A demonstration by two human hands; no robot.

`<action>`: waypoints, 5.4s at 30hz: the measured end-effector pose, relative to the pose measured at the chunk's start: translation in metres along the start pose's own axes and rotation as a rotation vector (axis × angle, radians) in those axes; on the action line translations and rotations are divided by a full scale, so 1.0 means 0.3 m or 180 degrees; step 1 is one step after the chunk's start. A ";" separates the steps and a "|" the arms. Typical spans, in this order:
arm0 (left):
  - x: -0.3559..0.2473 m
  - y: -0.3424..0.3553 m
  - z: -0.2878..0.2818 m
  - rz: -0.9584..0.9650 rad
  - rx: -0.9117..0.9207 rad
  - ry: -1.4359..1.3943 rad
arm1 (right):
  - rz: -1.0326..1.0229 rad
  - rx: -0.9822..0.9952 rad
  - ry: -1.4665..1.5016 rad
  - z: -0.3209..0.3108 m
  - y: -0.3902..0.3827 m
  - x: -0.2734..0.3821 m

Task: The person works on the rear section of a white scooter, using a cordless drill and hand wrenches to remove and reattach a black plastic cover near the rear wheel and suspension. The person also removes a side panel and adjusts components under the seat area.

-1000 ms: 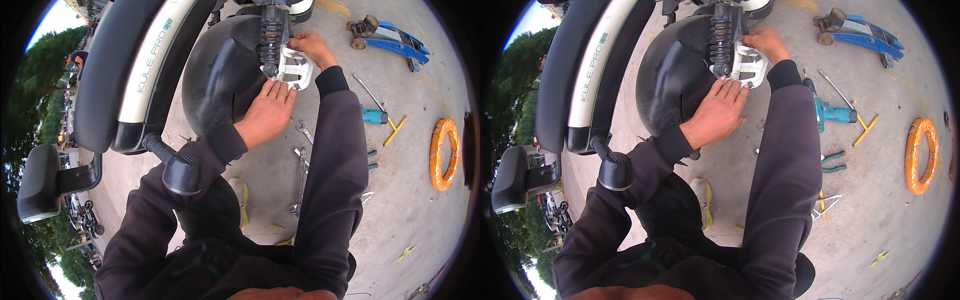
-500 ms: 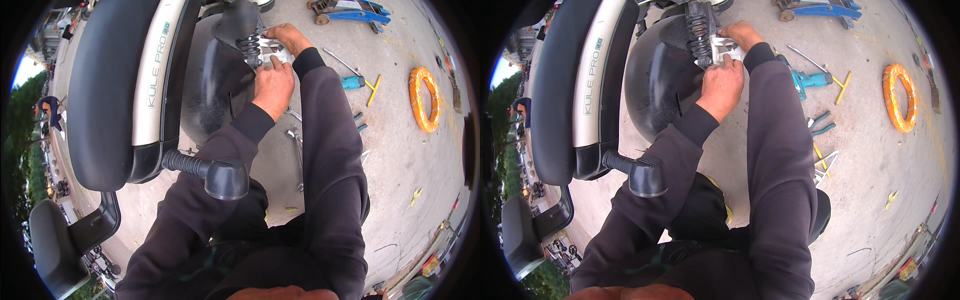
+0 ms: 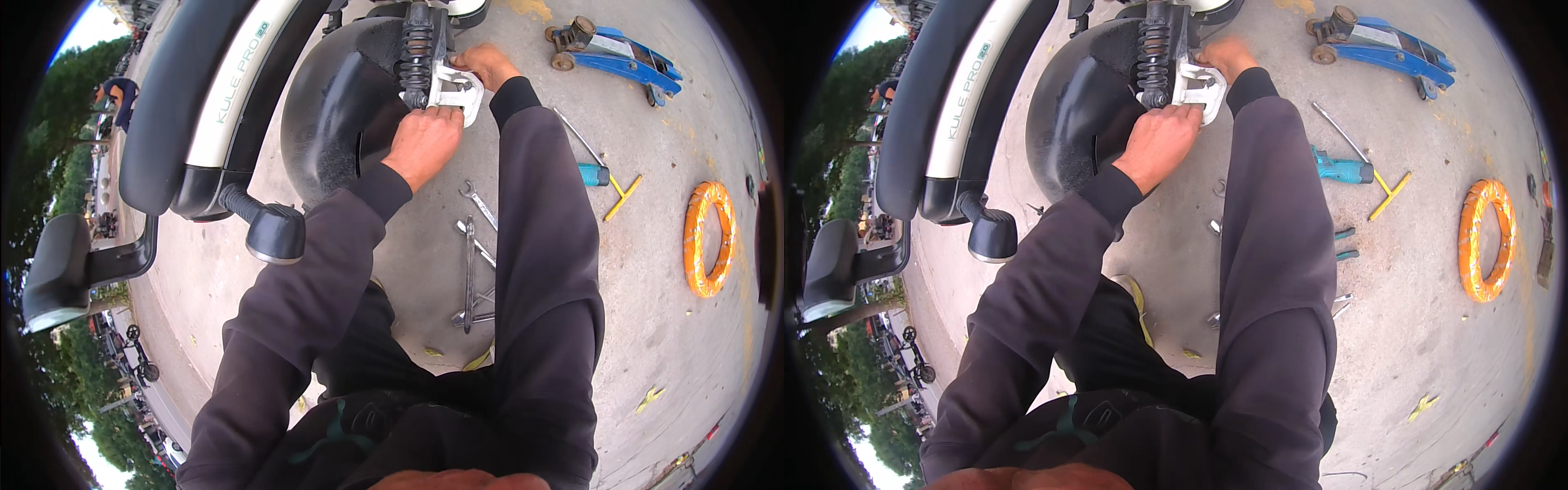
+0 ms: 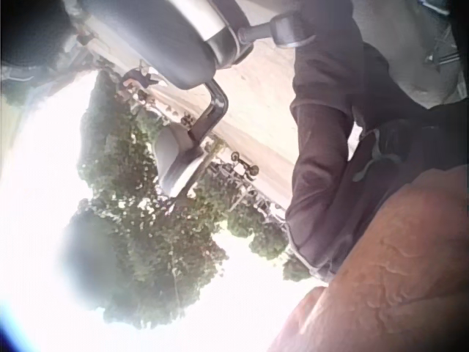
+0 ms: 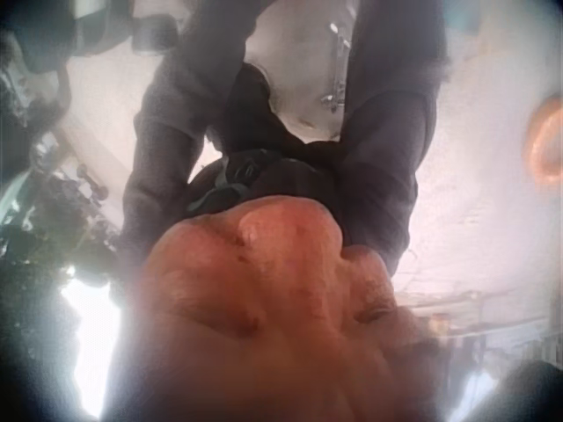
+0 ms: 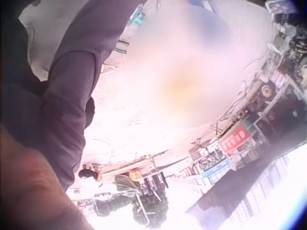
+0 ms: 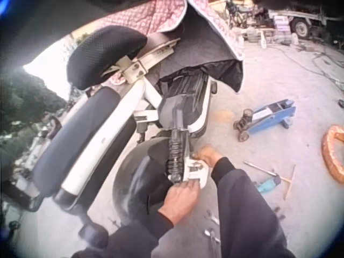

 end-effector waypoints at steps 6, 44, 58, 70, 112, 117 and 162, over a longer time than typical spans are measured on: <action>-0.023 -0.012 0.004 -0.0250 0.0489 -0.0172 | -0.0376 0.0249 0.0014 0.075 -0.005 -0.017; -0.061 0.000 0.033 -0.0247 0.0674 0.0197 | -0.1457 -0.0563 0.0008 0.109 -0.355 0.131; -0.060 0.014 0.035 -0.0193 0.0688 0.0079 | -0.0593 -0.0183 0.0697 0.073 -0.156 0.033; -0.023 0.053 0.107 -0.0786 0.0920 0.0321 | -0.0598 0.0378 0.1680 0.114 -0.181 0.002; -0.091 0.170 0.076 0.0042 -0.0205 -0.0327 | -0.1175 -0.0016 -0.5133 -0.384 -1.226 -0.872; -0.002 0.126 0.135 -0.0462 -0.0484 -0.0636 | 0.0958 0.0541 -0.3434 -0.415 -1.327 -0.870; 0.054 0.188 0.185 -0.0677 0.0081 -0.1586 | -0.0338 -0.0333 -0.2683 -0.009 -0.249 0.418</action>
Point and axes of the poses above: each hand's wrist, its own y-axis towards the middle knuckle, its own z-axis out of the palm, x = y × z, the point moved 8 cm from there along y, towards the middle knuckle, and after that the axes turned 11 degrees about z, right-handed, at the moved point
